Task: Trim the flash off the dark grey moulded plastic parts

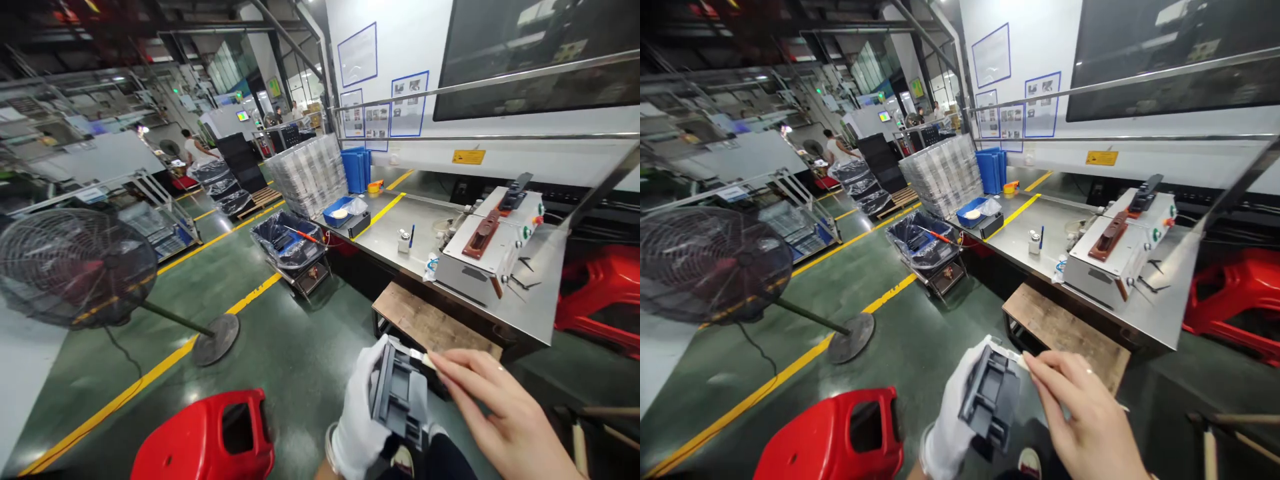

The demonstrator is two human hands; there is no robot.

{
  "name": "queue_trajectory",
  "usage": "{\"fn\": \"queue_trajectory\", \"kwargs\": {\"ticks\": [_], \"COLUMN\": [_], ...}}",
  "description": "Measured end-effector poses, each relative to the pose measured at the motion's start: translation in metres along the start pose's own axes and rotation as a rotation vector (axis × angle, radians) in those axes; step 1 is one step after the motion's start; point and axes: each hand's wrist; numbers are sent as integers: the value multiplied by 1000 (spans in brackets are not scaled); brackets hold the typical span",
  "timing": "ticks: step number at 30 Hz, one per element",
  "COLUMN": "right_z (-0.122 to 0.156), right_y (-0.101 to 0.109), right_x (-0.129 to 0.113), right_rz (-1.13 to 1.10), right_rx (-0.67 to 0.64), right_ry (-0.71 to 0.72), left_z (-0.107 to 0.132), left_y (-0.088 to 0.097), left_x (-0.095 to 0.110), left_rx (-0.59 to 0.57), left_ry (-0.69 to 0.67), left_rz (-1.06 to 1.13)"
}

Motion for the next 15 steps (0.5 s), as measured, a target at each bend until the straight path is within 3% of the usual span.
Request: {"fn": "queue_trajectory", "kwargs": {"ticks": [6,9,12,15], "right_z": [-35,-59,-93,-133], "right_y": [-24,-39,-58,-78], "right_x": [6,25,38,43], "right_rz": [-28,-105,-380,-633], "right_rx": [-54,-132,-461,-776], "right_ry": [71,-42,-314,-544], "left_z": [-6,-20,-47,-82], "left_y": [27,42,56,68], "left_x": [14,18,24,29], "left_rx": [142,124,42,37], "left_ry": [-86,-70,-7,15], "left_rz": [-200,-185,-116,-93]}}
Point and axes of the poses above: each hand's wrist, its own z-axis away from the middle knuckle, its own y-axis out of the back of the hand, x = y × z, and after that the axes turned 5 degrees about -y, right-handed
